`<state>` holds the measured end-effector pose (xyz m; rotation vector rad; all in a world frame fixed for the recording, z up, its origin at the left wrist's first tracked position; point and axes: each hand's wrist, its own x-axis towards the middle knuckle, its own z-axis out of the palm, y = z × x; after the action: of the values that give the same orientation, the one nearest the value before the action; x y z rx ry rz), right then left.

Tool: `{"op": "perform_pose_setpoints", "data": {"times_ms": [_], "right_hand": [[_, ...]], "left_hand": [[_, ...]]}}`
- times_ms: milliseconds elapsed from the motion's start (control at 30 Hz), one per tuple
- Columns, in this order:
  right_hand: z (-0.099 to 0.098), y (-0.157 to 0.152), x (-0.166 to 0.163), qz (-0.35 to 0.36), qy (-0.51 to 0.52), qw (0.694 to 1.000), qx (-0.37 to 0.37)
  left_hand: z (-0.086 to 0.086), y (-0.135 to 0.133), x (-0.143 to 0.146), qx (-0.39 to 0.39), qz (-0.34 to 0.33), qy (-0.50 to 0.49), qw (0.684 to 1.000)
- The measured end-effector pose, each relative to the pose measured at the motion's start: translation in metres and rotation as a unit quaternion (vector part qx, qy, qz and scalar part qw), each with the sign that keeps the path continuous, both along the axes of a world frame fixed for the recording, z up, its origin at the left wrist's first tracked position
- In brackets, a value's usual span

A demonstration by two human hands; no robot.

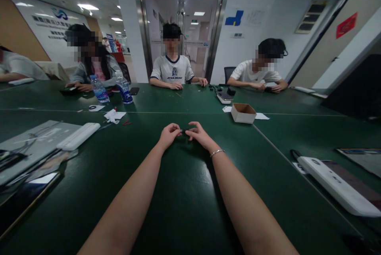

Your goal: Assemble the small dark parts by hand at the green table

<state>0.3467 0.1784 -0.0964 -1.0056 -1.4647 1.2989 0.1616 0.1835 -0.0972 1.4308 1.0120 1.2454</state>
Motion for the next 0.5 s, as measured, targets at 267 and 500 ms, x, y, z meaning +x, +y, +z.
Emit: {"op": "perform_pose_setpoints", "data": {"times_ms": [267,500], "right_hand": [[0.0014,-0.002,0.0002,0.003,0.019,1.0,0.02],[0.0017,-0.0021,-0.0014,0.012,-0.009,1.0,0.028]], "left_hand": [[0.0009,-0.0007,0.0003,-0.01,0.004,0.001,1.0],[-0.0007,0.0009,-0.0002,-0.019,0.007,-0.005,1.0]]}}
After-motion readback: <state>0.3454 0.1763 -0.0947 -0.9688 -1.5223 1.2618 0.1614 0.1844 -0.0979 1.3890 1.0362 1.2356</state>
